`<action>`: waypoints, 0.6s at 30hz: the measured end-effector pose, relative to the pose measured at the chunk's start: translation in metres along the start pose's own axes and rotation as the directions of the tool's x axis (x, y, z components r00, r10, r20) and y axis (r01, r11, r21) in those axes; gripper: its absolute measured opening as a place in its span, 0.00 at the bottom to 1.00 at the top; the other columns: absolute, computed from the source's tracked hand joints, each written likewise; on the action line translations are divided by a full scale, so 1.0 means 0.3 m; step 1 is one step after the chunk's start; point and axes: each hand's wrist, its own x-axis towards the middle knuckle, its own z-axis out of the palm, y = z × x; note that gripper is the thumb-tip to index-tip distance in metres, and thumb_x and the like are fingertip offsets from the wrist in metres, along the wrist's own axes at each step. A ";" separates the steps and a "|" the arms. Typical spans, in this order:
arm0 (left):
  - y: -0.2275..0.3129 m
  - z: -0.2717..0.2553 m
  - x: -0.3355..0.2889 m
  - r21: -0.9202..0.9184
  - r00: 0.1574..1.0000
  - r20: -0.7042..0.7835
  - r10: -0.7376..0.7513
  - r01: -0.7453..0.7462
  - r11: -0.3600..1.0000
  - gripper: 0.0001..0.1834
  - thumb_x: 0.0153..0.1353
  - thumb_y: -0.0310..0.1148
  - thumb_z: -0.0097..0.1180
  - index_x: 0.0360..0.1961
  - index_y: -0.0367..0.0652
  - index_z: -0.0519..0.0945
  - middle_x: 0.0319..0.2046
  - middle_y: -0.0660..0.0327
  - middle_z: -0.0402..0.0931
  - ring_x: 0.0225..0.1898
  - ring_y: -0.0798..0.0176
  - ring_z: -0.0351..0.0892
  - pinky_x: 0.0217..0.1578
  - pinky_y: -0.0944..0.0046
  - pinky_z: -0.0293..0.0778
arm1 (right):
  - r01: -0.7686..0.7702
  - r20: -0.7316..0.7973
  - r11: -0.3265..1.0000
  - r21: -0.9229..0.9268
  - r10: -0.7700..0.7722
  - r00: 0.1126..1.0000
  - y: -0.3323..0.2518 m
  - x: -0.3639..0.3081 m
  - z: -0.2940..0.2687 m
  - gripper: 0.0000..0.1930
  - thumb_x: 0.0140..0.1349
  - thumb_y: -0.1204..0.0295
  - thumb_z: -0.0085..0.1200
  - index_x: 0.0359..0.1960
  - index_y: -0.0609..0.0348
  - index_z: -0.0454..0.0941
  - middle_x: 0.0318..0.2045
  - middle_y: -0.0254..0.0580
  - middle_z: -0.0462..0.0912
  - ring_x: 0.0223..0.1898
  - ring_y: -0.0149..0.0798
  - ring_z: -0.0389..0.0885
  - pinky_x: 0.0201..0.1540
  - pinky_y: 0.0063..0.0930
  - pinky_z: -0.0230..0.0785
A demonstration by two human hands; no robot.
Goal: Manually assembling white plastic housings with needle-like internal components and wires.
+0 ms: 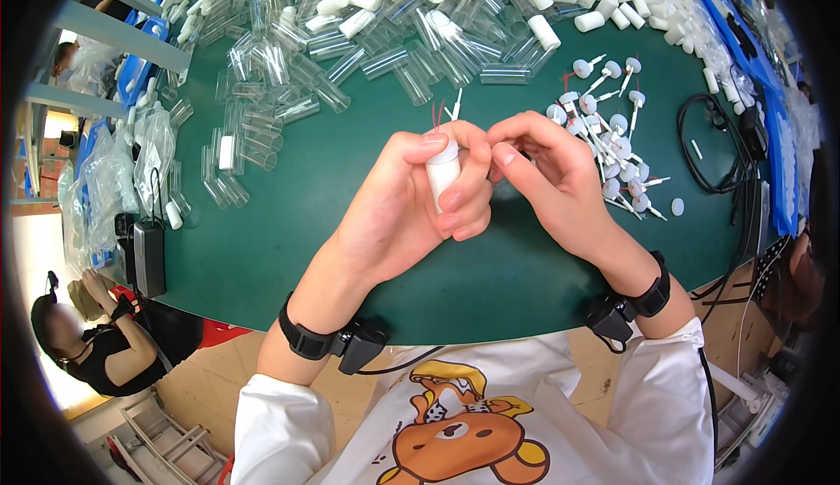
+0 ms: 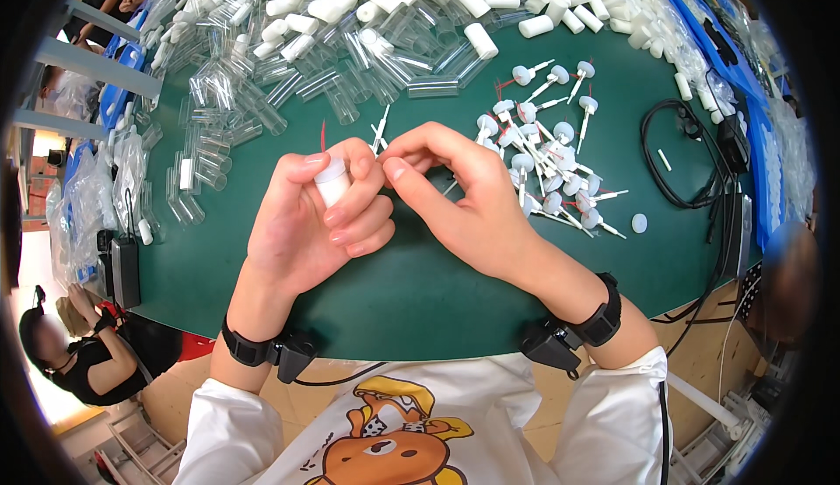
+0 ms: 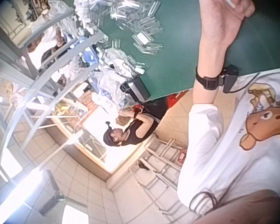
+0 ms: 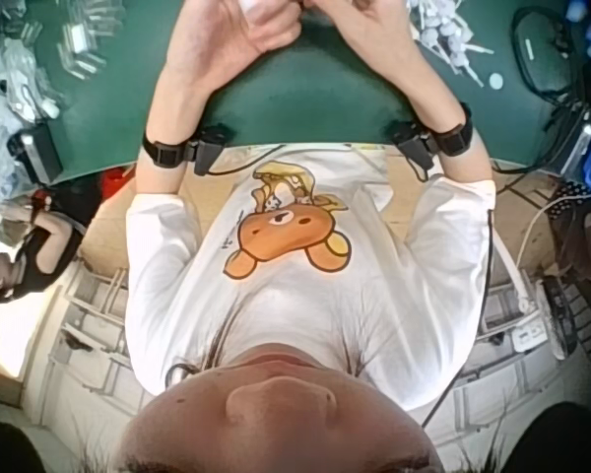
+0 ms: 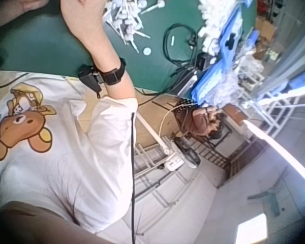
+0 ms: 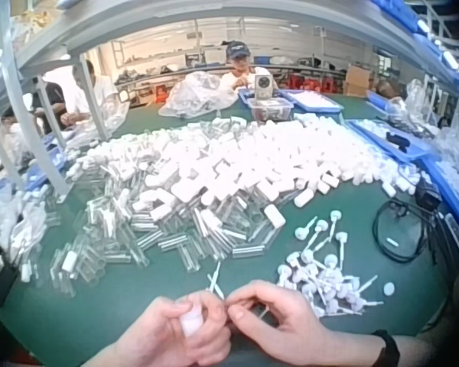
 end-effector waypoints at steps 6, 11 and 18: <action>-0.003 -0.007 0.000 -0.020 1.000 -0.009 0.017 -0.017 1.000 0.12 0.66 0.40 0.36 0.36 0.44 0.68 0.17 0.69 0.57 0.18 0.72 0.55 0.22 0.71 0.57 | -0.021 0.002 1.000 0.007 0.021 1.000 -0.003 -0.002 0.001 0.06 0.61 0.77 0.51 0.38 0.66 0.75 0.31 0.38 0.79 0.34 0.27 0.76 0.40 0.22 0.68; 0.002 -0.006 -0.002 -0.062 0.999 -0.050 0.009 -0.012 0.998 0.11 0.66 0.39 0.36 0.33 0.45 0.66 0.18 0.69 0.57 0.19 0.73 0.55 0.23 0.71 0.57 | -0.041 -0.012 0.999 0.012 0.041 0.999 -0.001 0.000 0.005 0.06 0.61 0.76 0.51 0.38 0.66 0.75 0.31 0.37 0.79 0.34 0.27 0.76 0.40 0.21 0.68; 0.014 0.001 -0.004 -0.086 0.995 -0.102 -0.018 0.009 0.996 0.11 0.66 0.39 0.36 0.28 0.46 0.65 0.16 0.70 0.58 0.16 0.74 0.54 0.21 0.72 0.57 | -0.014 -0.011 1.000 -0.013 0.014 1.000 0.009 -0.001 0.003 0.06 0.62 0.76 0.50 0.37 0.66 0.75 0.31 0.37 0.79 0.33 0.27 0.76 0.39 0.21 0.69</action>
